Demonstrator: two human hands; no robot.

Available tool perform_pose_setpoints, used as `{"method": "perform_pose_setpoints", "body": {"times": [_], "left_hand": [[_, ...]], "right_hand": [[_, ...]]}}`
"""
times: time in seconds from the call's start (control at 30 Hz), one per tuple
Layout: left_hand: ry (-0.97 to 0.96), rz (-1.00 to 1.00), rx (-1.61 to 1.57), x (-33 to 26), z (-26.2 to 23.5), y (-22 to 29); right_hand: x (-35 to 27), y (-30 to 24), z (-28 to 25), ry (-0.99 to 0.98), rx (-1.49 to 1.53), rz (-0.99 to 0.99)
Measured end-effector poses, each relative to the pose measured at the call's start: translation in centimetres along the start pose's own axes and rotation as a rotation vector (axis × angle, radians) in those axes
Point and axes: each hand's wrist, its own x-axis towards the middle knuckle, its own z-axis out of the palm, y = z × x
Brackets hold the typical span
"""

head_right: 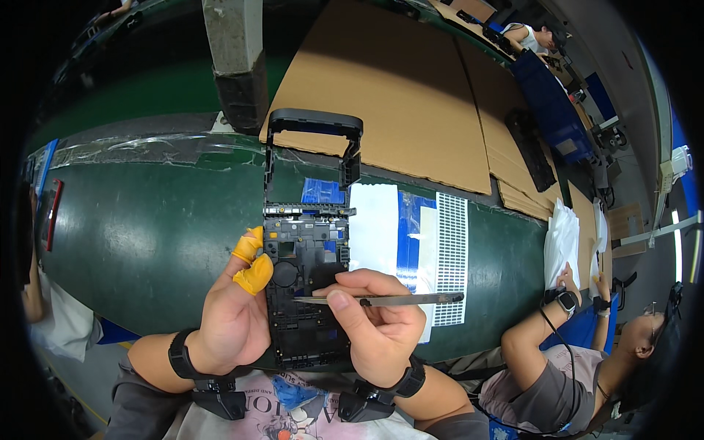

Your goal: Assembling small plastic parts and components of an electronic device housing using tweezers and a pen for inspection.

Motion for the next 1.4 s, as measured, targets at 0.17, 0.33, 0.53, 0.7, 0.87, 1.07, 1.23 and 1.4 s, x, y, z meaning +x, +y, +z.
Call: {"method": "perform_pose_setpoints", "body": {"times": [0.17, 0.33, 0.53, 0.7, 0.87, 1.07, 1.23, 1.4], "left_hand": [[-0.019, 0.029, -0.036, -0.2, 0.1, 0.1], [-0.040, 0.008, 0.059, -0.1, 0.5, 0.4], [0.185, 0.146, 0.631, -5.4, -4.4, 6.1], [0.265, 0.381, 0.741, -2.4, -9.7, 19.8], [0.337, 0.238, 0.697, 15.3, -11.8, 29.3], [0.273, 0.899, 1.770, 17.6, -16.6, 32.8], [-0.061, -0.253, 1.763, 5.1, 1.8, 18.0], [-0.842, -0.302, 2.042, 12.4, 13.0, 5.9]], "right_hand": [[0.0, 0.0, -0.1, -0.023, 0.007, -0.025], [0.2, -0.7, -1.2, 0.108, 0.253, -0.103], [-0.9, -2.6, -8.5, 0.405, 0.051, -0.325], [-3.2, -3.5, -12.3, 0.559, -0.017, -0.340], [-3.2, -2.7, -10.9, 0.532, -0.001, -0.257], [-5.2, -2.4, -13.8, 0.620, -0.003, -0.295], [-4.9, -1.2, -15.5, 0.617, -0.050, -0.272], [-4.1, -0.1, -17.5, 0.521, -0.427, -0.508]]}}
